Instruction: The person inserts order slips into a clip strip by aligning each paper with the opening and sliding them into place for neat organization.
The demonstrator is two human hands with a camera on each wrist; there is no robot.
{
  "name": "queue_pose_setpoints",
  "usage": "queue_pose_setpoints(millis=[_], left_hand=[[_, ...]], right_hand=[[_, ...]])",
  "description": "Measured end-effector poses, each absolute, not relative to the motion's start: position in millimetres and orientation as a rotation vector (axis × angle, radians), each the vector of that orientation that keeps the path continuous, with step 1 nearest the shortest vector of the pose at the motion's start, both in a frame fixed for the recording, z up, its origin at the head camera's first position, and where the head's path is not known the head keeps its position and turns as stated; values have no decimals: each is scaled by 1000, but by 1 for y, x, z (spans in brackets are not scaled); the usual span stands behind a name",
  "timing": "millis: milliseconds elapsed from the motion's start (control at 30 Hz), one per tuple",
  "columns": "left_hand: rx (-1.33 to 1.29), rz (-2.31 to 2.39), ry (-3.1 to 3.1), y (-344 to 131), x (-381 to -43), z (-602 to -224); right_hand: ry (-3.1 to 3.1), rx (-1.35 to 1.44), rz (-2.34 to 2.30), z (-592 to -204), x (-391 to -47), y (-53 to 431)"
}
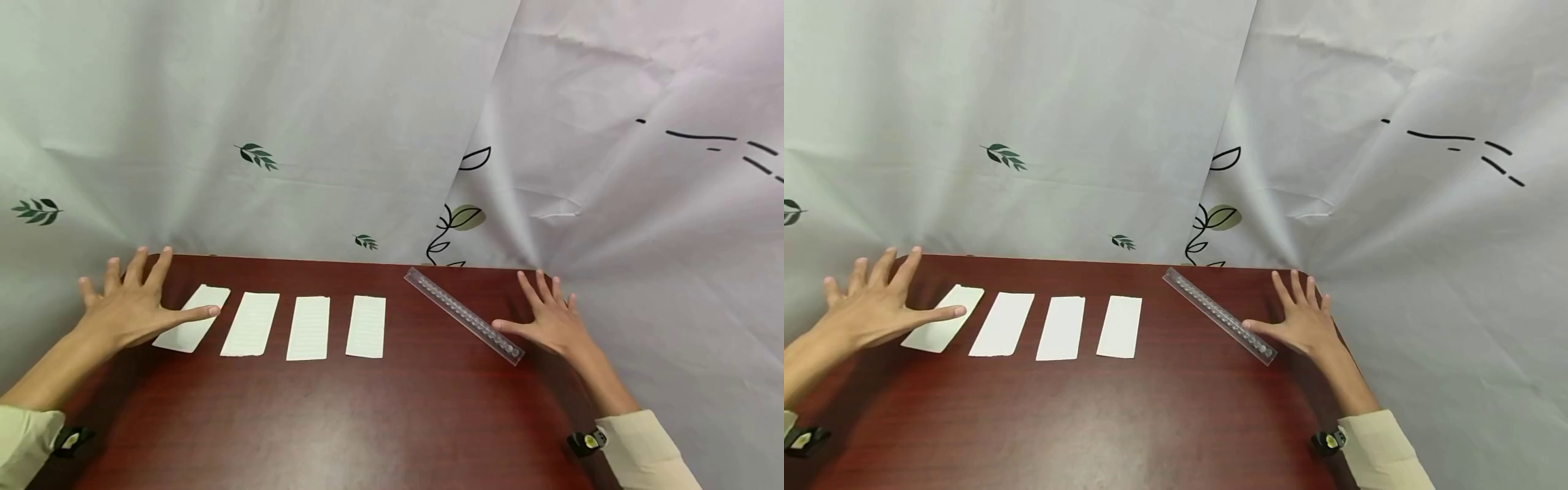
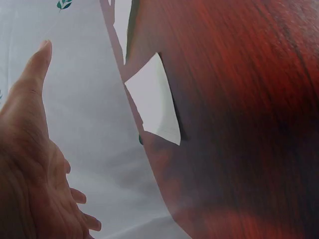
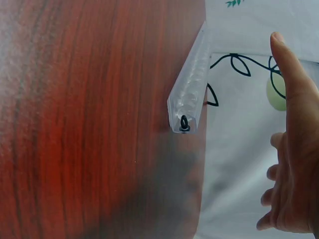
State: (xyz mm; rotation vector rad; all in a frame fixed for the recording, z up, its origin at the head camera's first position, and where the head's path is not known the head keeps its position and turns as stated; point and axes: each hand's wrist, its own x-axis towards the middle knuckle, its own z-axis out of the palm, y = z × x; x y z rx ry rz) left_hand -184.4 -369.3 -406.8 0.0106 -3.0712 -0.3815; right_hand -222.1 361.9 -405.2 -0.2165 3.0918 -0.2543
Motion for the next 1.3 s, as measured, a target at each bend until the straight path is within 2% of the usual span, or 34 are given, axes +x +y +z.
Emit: queue_pose_setpoints(millis=[333,1033,1300], left_hand=[[30,-312,-3103,-367,-180,-416],[124,-423,-3280,-374,-172,-427],[74,-415,-3297,-377,-174,-431]], right_hand=[[3076,-245,-264,-411,-217,359],[2739,-329,-825,-421,-213,367],[2621,-404,-964,-422,-213,372]])
